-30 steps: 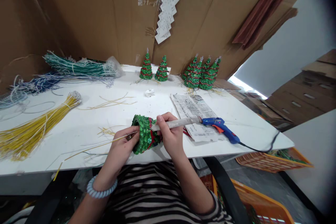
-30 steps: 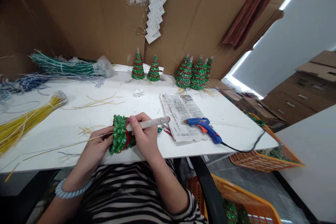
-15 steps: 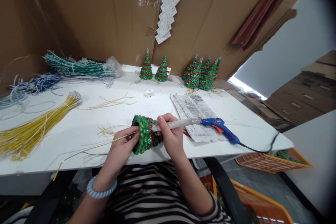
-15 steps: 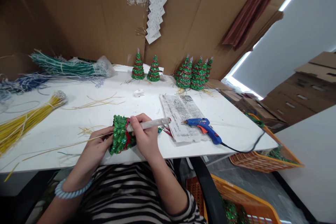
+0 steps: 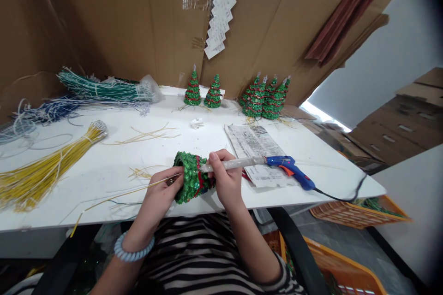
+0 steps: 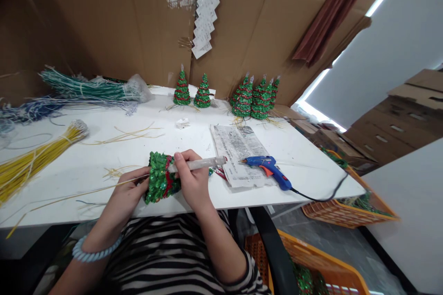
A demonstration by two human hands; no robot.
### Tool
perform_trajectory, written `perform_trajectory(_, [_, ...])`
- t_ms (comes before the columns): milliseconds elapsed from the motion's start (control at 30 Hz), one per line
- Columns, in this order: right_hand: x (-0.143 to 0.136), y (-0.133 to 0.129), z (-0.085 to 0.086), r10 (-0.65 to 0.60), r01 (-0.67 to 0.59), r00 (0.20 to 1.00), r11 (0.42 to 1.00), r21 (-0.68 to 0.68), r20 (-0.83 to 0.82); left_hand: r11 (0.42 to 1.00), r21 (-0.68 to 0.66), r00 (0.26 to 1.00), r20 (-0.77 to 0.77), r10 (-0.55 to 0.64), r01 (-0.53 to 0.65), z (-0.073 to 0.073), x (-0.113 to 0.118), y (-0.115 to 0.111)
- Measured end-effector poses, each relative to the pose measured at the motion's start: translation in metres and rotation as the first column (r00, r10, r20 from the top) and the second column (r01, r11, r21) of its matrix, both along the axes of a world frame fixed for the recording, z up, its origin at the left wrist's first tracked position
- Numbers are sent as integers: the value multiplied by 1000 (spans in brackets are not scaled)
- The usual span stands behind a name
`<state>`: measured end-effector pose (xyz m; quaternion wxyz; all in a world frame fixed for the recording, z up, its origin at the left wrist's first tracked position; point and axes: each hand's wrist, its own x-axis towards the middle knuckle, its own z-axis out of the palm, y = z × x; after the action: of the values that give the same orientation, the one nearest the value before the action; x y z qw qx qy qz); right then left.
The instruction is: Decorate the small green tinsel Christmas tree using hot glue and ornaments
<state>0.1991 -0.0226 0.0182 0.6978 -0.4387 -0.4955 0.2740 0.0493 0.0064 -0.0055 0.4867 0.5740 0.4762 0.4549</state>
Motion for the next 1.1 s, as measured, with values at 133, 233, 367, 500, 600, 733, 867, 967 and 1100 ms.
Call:
perform_trajectory(133, [0, 1, -1, 25, -25, 1000, 1000, -9, 9, 1000, -11, 1000, 8, -10, 10, 2, 1, 0])
perform_trajectory(233, [0, 1, -1, -13, 13, 1000, 1000, 18, -4, 1000, -12, 1000, 12, -2, 2, 2, 1, -1])
perform_trajectory(367, [1, 0, -2, 23, -23, 1000, 1000, 8, 18, 1000, -11, 1000, 19, -24, 24, 2, 0, 0])
perform_trajectory(500, [0, 0, -2, 21, -21, 1000, 1000, 11, 4, 999, -9, 999, 18, -36, 36, 1, 0, 1])
perform_trajectory(600, [0, 0, -2, -10, 11, 1000, 999, 41, -27, 999, -8, 999, 19, -31, 31, 0, 0, 1])
perform_trajectory(733, [0, -1, -3, 35, -35, 999, 999, 15, -9, 999, -10, 999, 24, -38, 39, -1, 0, 0])
perform_trajectory(867, [0, 0, -3, 40, -40, 999, 999, 3, -9, 999, -16, 999, 22, -48, 48, 2, -1, 0])
perform_trajectory(967, [-1, 1, -3, 7, -6, 1000, 1000, 28, -28, 999, -16, 999, 23, -41, 42, 3, 0, 0])
perform_trajectory(1100, [-1, 1, -3, 38, -38, 999, 999, 3, -13, 999, -17, 999, 24, -42, 42, 2, 1, 1])
